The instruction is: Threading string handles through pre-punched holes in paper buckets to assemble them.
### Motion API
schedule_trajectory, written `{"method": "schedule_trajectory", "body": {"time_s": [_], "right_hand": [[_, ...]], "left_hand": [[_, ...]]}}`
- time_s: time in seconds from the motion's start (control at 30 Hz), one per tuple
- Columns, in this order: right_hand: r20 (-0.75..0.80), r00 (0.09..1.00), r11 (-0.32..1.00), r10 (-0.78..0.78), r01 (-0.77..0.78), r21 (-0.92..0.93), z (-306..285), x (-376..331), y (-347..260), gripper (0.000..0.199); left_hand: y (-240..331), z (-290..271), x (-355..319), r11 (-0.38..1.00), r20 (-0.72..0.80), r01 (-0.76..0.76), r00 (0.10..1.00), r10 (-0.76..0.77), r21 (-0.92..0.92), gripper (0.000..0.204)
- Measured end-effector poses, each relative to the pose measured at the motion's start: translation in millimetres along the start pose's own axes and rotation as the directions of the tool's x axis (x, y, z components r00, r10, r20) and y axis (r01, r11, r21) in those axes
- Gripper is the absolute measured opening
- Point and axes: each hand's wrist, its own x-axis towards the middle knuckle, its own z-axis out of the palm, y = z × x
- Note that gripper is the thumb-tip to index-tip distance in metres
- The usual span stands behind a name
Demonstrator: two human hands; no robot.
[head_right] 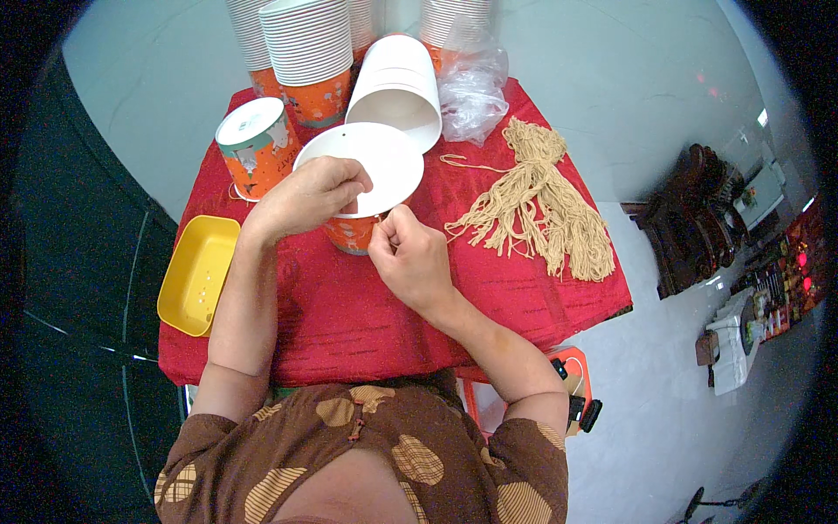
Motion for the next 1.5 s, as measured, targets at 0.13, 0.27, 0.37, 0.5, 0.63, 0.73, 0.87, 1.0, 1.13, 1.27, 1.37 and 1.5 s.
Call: {"method": "schedule_trajectory", "body": {"time_s": [0.13, 0.27, 0.37, 0.5, 0.63, 0.73, 0.87, 1.0, 1.13, 1.27, 1.37, 1.5], "right_hand": [[0.015, 1.000, 1.000, -0.002, 0.002, 0.007, -3, -4, -2, 0.016], [0.000, 1.000, 1.000, -0.010, 0.010, 0.021, -8, -8, -10, 0.014], [-0.002, 1.000, 0.998, -0.021, 0.021, 0.061, -10, -10, -11, 0.013], [-0.021, 0.999, 0.993, -0.028, 0.030, 0.115, -11, -10, -13, 0.014], [-0.029, 0.999, 0.992, -0.034, 0.038, 0.123, -11, -10, -17, 0.014], [-0.039, 0.998, 0.991, -0.049, 0.053, 0.120, -10, -9, -15, 0.014], [-0.030, 0.999, 0.990, -0.046, 0.049, 0.133, -10, -12, -14, 0.015], [-0.038, 0.999, 0.996, -0.026, 0.029, 0.079, -9, -12, -13, 0.016], [-0.023, 1.000, 0.997, 0.016, -0.014, 0.074, -8, -12, -5, 0.017], [-0.019, 1.000, 0.999, 0.015, -0.015, 0.029, -6, -8, -6, 0.018], [-0.025, 1.000, 1.000, 0.006, -0.006, 0.007, -5, -6, -5, 0.019], [-0.021, 0.999, 0.999, 0.035, -0.035, -0.004, -4, -5, -2, 0.020]], "left_hand": [[1, -1, 0, 1.000, 0.016, 0.023, 1.000, -0.023, 0.001, 0.020], [8, -8, -7, 0.987, -0.080, -0.160, 0.984, 0.160, 0.000, 0.019], [6, -15, -9, 0.968, -0.009, -0.251, 0.968, 0.251, -0.013, 0.016], [4, -16, -12, 0.959, 0.076, -0.278, 0.957, 0.281, -0.051, 0.013], [8, -12, -11, 0.952, 0.125, -0.291, 0.945, 0.301, -0.092, 0.010], [6, -11, -7, 0.940, 0.158, -0.325, 0.927, 0.339, -0.104, 0.007], [3, -10, -5, 0.932, 0.143, -0.326, 0.926, 0.349, -0.159, 0.008], [-3, -5, -1, 0.925, -0.086, -0.366, 0.930, 0.358, -0.105, 0.009], [2, -8, 0, 0.957, -0.102, -0.280, 0.957, 0.272, -0.071, 0.013], [-8, -4, 3, 0.956, -0.141, -0.278, 0.954, 0.263, -0.093, 0.019], [-6, -5, 2, 0.964, -0.134, -0.232, 0.967, 0.216, -0.126, 0.022], [-5, -5, 2, 0.978, -0.128, -0.175, 0.979, 0.160, -0.112, 0.023]]}}
